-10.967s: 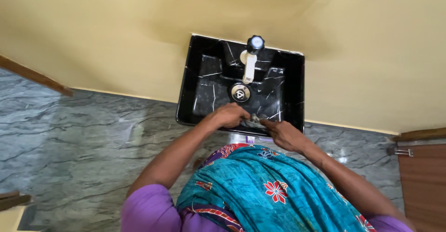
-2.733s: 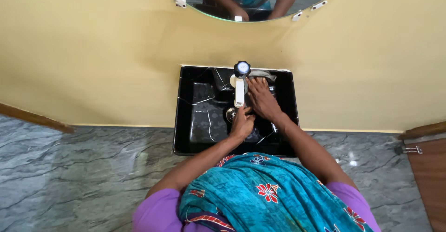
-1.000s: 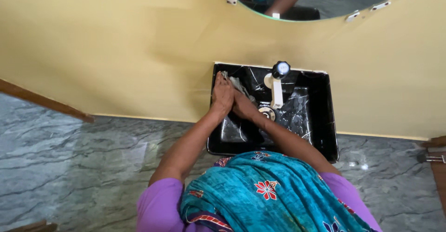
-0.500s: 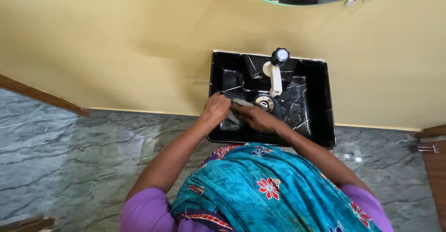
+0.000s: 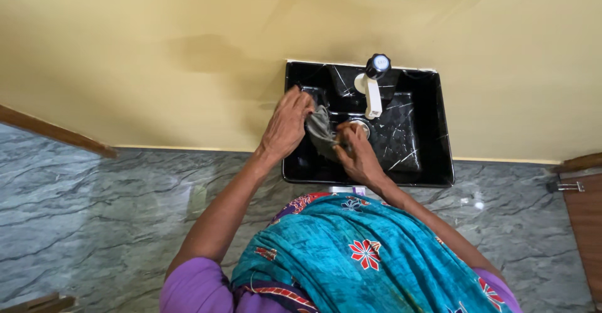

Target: The person repeatedly wets, scrubs, and wrings a small gray cloth in a black bathroom sink. They rinse the cloth under the running tap and continue to squeeze and rub it throughout the clip.

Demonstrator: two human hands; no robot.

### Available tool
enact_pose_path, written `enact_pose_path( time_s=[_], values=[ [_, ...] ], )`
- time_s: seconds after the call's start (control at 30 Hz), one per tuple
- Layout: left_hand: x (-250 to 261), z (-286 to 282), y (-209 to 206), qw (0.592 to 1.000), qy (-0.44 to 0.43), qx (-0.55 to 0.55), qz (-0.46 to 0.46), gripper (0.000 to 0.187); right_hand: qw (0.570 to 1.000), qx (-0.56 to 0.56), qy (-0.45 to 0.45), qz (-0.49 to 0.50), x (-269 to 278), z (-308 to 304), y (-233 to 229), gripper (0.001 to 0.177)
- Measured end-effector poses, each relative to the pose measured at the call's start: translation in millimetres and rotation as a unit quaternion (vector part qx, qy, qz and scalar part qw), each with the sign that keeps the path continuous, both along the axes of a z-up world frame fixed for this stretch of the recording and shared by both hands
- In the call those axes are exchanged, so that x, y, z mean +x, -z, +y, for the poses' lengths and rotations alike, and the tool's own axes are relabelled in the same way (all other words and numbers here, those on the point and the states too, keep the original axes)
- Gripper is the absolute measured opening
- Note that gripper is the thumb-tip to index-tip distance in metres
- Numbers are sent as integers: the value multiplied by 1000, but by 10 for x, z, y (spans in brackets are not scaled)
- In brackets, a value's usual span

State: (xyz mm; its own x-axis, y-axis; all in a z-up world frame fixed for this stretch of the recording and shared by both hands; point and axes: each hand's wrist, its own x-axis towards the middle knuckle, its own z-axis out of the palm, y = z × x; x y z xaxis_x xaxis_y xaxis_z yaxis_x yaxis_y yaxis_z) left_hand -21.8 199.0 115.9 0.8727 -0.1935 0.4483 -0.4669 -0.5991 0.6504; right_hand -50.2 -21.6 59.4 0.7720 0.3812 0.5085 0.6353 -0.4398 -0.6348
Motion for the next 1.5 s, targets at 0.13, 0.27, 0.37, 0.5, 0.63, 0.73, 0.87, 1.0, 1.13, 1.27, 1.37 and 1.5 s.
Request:
enact_pose_path(
  time_s=[0.13,0.27,0.37,0.5,0.63,0.73,0.87,1.0,1.13,1.27,1.37,1.5],
  values=[
    [4,-124,58,993,-14,-30,115,14,931,49,85,351,26,-175,310,19],
    [307,-450,370,994,-21,-32,106,16,932,111,110,326,187,-494,636,21],
    [482,-677,726,997,2,-30,71,30,903,35,222,367,283,-822,665,31],
    [376,-864,1083,991,48,62,105,45,965,-111,172,165,338,-1160,551,67],
    [299,-1062,1315,963,86,204,152,67,921,-372,39,106,366,-1112,543,66],
    [338,-1161,1519,920,63,278,271,91,906,-411,-86,53,493,-1018,652,67],
    [342,-1153,1906,908,19,348,231,83,906,-393,-136,82,695,-888,832,68],
    [334,-1104,2115,896,-51,364,247,86,918,-343,-194,42,813,-777,894,70],
    [253,-990,2114,846,-105,456,254,83,917,-331,-224,4,881,-562,989,68],
    [207,-928,2073,806,-137,501,283,89,914,-325,-228,-79,944,-344,1066,67],
    [164,-901,2107,836,-156,470,237,85,906,-351,-203,-122,948,-294,1060,68],
    [162,-996,2116,855,-141,427,260,80,889,-400,-186,-119,937,-426,1037,71]
  ],
)
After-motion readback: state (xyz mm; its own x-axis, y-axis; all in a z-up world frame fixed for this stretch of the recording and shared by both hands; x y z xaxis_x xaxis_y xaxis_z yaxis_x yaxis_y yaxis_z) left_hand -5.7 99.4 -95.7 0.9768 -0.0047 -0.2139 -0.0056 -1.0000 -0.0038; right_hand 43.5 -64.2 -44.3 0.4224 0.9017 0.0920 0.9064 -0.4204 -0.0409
